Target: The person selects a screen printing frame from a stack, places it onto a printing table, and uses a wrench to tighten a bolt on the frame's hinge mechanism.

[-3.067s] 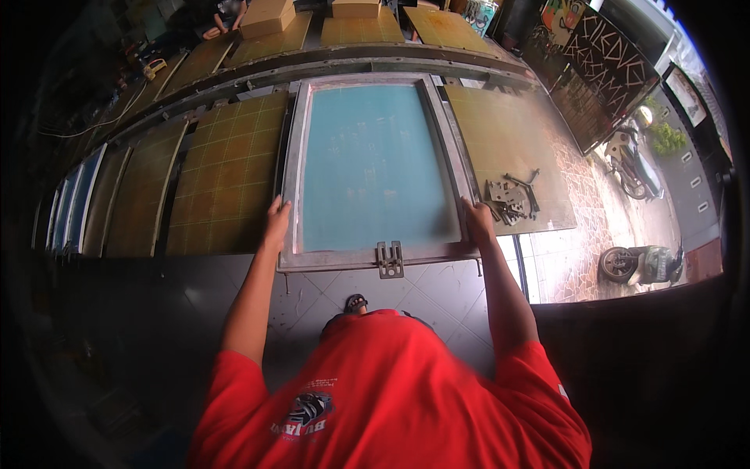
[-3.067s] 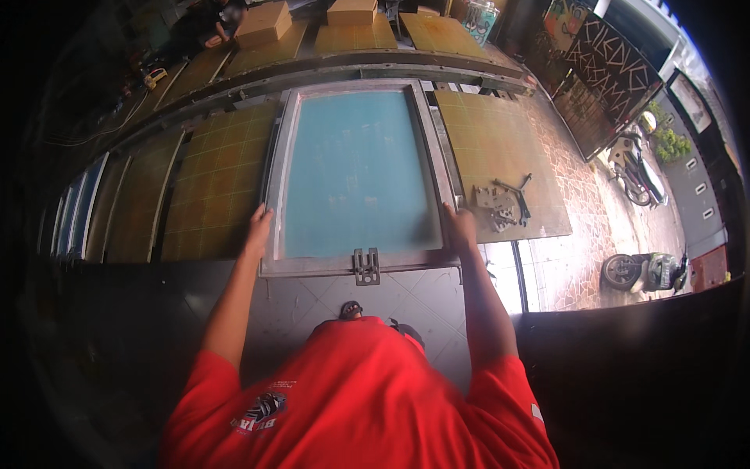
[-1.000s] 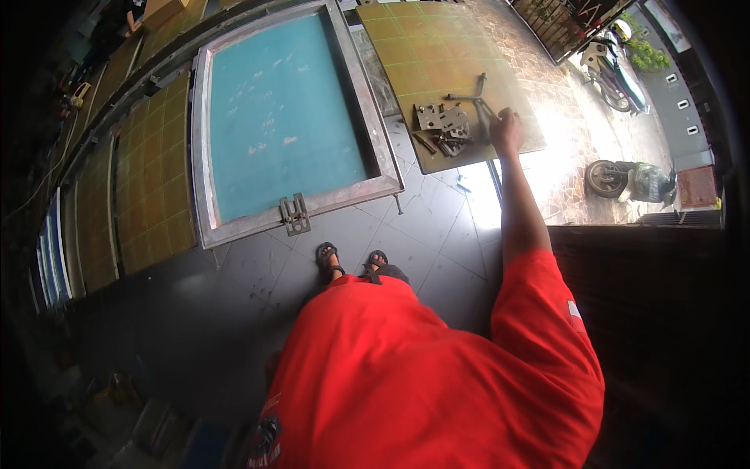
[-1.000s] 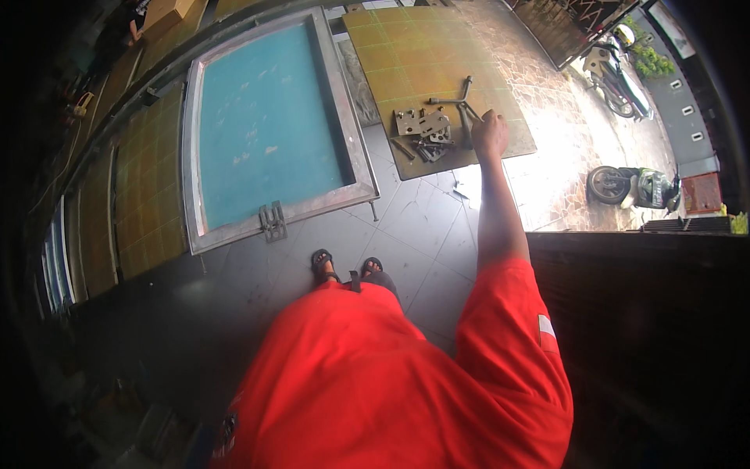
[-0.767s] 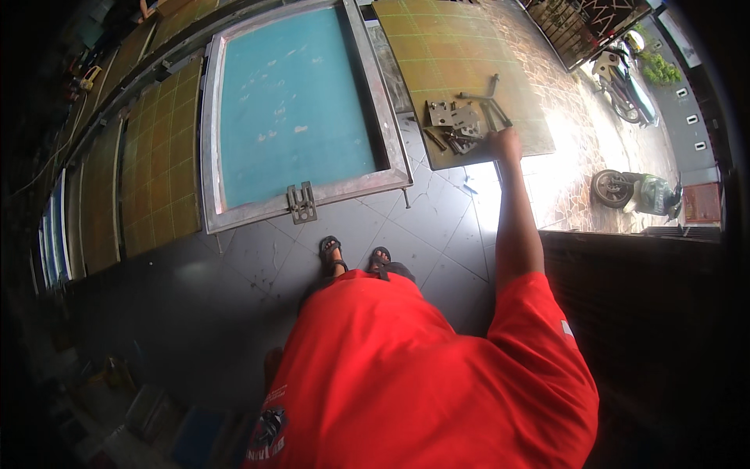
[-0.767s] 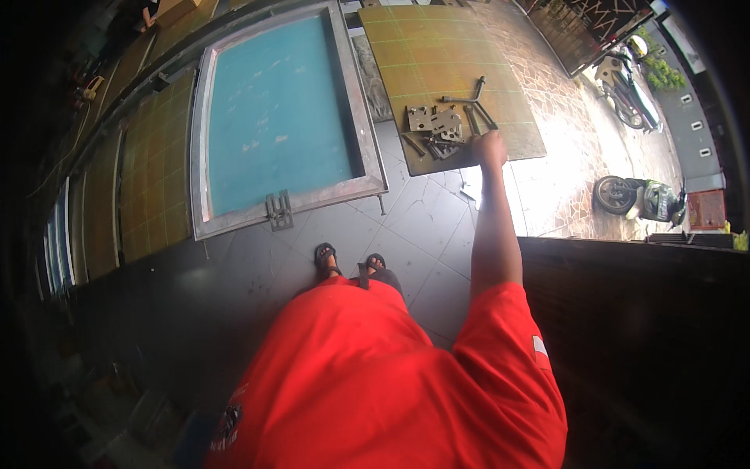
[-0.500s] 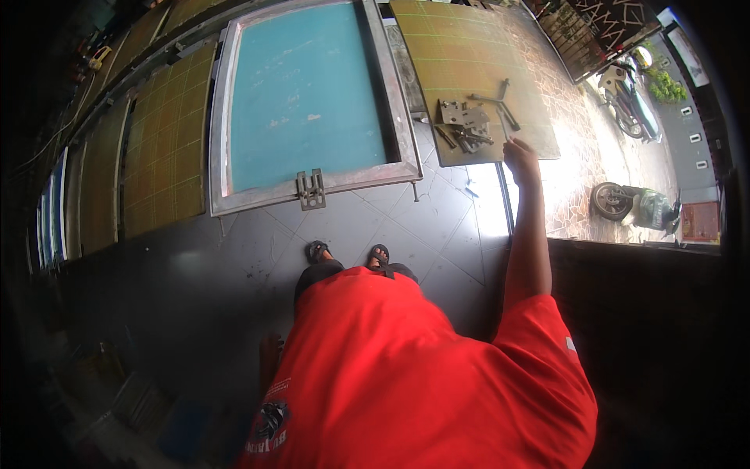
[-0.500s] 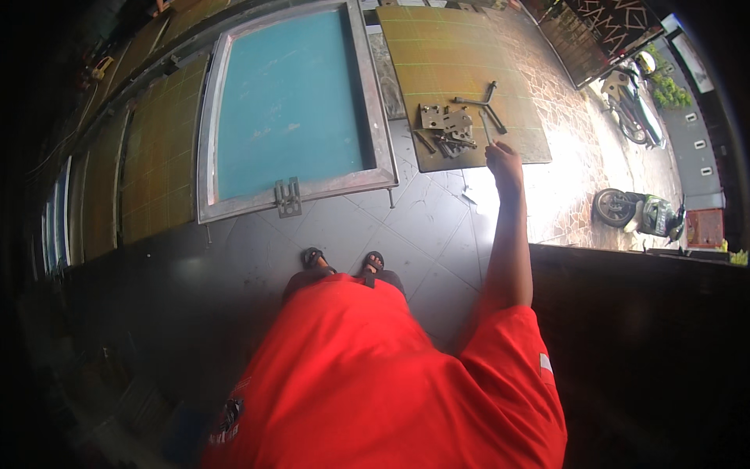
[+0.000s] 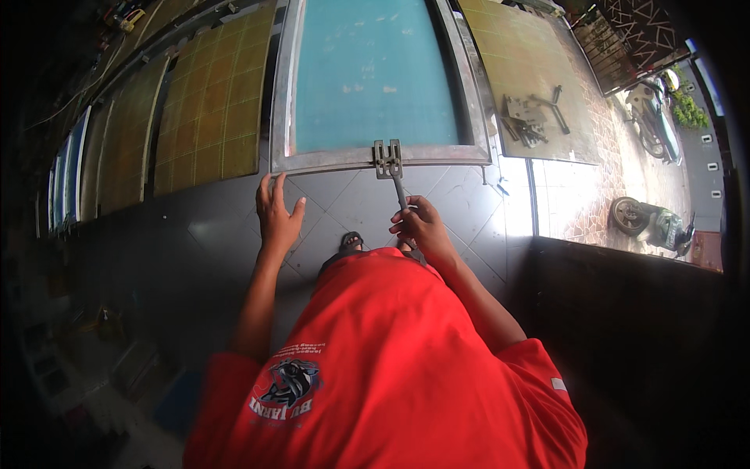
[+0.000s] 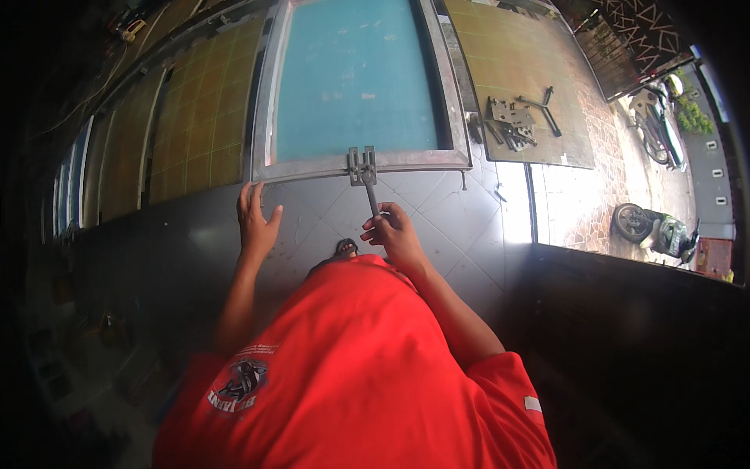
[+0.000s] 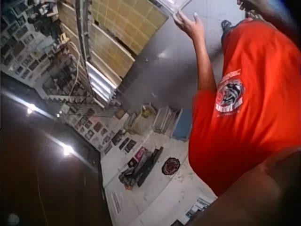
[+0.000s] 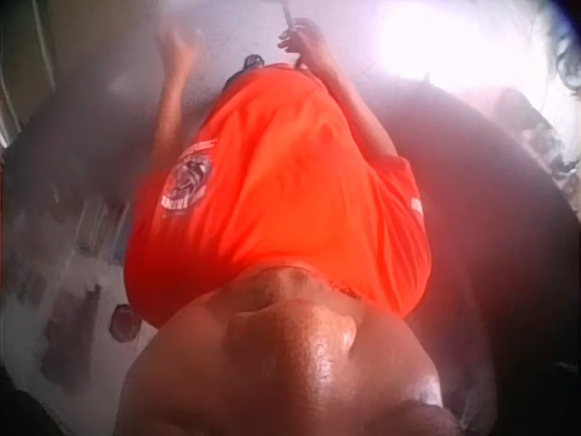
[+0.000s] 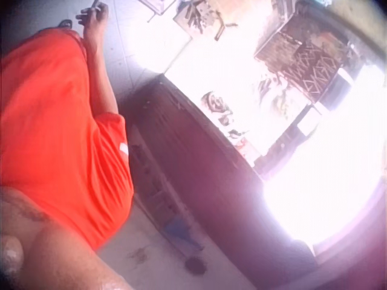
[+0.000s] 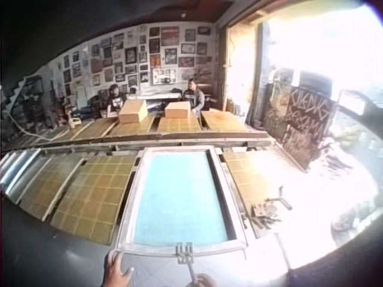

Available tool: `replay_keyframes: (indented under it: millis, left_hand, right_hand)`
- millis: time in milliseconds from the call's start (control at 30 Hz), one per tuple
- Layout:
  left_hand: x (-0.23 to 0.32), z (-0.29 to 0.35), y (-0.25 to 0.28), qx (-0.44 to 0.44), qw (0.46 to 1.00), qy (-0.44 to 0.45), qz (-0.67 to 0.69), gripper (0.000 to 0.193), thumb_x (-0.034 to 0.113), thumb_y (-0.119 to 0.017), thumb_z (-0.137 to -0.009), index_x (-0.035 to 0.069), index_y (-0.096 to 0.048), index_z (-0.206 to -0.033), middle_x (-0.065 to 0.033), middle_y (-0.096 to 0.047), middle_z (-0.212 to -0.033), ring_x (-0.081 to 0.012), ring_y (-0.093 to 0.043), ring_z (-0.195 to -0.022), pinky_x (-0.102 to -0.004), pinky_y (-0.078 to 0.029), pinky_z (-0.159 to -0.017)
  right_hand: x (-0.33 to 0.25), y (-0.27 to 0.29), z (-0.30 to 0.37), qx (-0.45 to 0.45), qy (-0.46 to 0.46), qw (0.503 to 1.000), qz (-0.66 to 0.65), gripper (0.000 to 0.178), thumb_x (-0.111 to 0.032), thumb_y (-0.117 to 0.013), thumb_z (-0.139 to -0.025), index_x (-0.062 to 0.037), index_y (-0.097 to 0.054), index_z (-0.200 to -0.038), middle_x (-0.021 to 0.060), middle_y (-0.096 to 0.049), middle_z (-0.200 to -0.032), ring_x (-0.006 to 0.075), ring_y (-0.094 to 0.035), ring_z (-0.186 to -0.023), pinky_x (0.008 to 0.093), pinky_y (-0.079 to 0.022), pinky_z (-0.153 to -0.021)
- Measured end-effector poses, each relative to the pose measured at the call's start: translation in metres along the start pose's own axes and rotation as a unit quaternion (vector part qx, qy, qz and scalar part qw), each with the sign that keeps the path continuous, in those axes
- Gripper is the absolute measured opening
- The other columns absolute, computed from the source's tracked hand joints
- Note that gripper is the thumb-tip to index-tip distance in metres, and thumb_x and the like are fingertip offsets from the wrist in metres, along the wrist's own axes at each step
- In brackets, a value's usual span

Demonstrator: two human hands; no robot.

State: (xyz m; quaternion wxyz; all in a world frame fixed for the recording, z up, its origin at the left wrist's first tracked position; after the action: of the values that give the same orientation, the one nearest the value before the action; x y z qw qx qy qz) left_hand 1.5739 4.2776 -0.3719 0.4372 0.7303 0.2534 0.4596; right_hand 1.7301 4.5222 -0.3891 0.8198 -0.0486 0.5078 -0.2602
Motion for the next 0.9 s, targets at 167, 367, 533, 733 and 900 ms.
replay_keyframes:
  millis: [167, 367, 533, 733, 900]
  left_hand:
    - [-0.037, -0.020, -0.004, -0.035, 0.999, -0.026, -0.025, 0.068, 0.021, -0.066, -0.077, 0.008, -0.034, -0.135, -0.0212, -0.026, -0.139, -0.0408, -0.029, -0.126, -0.0489, -0.027, -0.103]
    - [-0.048, -0.017, -0.013, -0.031, 0.998, -0.050, -0.001, 0.069, 0.023, -0.066, -0.077, 0.008, -0.033, -0.136, -0.0206, -0.025, -0.142, -0.0393, -0.028, -0.129, -0.0483, -0.026, -0.104]
    - [-0.050, -0.027, -0.016, -0.015, 0.993, -0.090, -0.075, 0.067, 0.030, -0.062, -0.082, 0.009, -0.031, -0.138, -0.0156, -0.022, -0.146, -0.0348, -0.027, -0.131, -0.0481, -0.026, -0.104]
    - [-0.050, -0.035, -0.021, -0.065, 0.981, -0.071, -0.169, 0.065, 0.035, -0.051, -0.089, 0.011, -0.021, -0.142, -0.0096, -0.018, -0.148, -0.0315, -0.025, -0.134, -0.0524, -0.024, -0.104]
    - [-0.052, -0.032, -0.022, -0.069, 0.981, -0.071, -0.166, 0.064, 0.035, -0.049, -0.090, 0.011, -0.020, -0.143, -0.0090, -0.017, -0.149, -0.0304, -0.023, -0.135, -0.0533, -0.024, -0.104]
  right_hand:
    - [0.012, -0.025, -0.016, 0.105, 0.018, 0.994, -0.027, 0.025, -0.007, -0.040, -0.093, 0.0022, -0.036, -0.116, 0.0128, -0.059, -0.091, 0.0203, -0.064, -0.078, 0.0285, -0.051, -0.066]
    - [0.018, -0.042, -0.023, 0.148, 0.033, 0.982, -0.109, 0.025, -0.008, -0.043, -0.093, 0.0018, -0.036, -0.115, 0.0128, -0.059, -0.091, 0.0209, -0.064, -0.077, 0.0300, -0.052, -0.068]
    - [0.028, -0.042, -0.033, 0.166, 0.026, 0.981, -0.096, 0.028, -0.010, -0.046, -0.093, 0.0011, -0.038, -0.118, 0.0097, -0.058, -0.084, 0.0165, -0.060, -0.066, 0.0277, -0.051, -0.059]
    - [0.014, -0.018, -0.026, 0.200, 0.077, 0.969, 0.119, 0.027, -0.013, -0.045, -0.093, 0.0005, -0.053, -0.116, -0.0024, -0.045, -0.064, 0.0051, -0.041, -0.053, 0.0204, -0.034, -0.046]
    - [-0.064, 0.042, -0.038, 0.128, 0.145, 0.792, 0.579, 0.025, -0.020, -0.051, -0.086, -0.0043, -0.065, -0.100, 0.0135, -0.061, -0.071, 0.0213, -0.058, -0.064, 0.0344, -0.045, -0.062]
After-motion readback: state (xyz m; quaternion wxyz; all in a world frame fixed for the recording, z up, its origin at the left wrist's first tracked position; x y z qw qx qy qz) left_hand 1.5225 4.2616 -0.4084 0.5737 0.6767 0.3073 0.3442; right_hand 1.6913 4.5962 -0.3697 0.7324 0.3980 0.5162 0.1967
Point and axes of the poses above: each hand's wrist, its own z-axis away from the middle knuckle, its own y-axis out of the back of the hand, x = y × z, the point moved 3 cm from there along -z, towards the middle knuckle
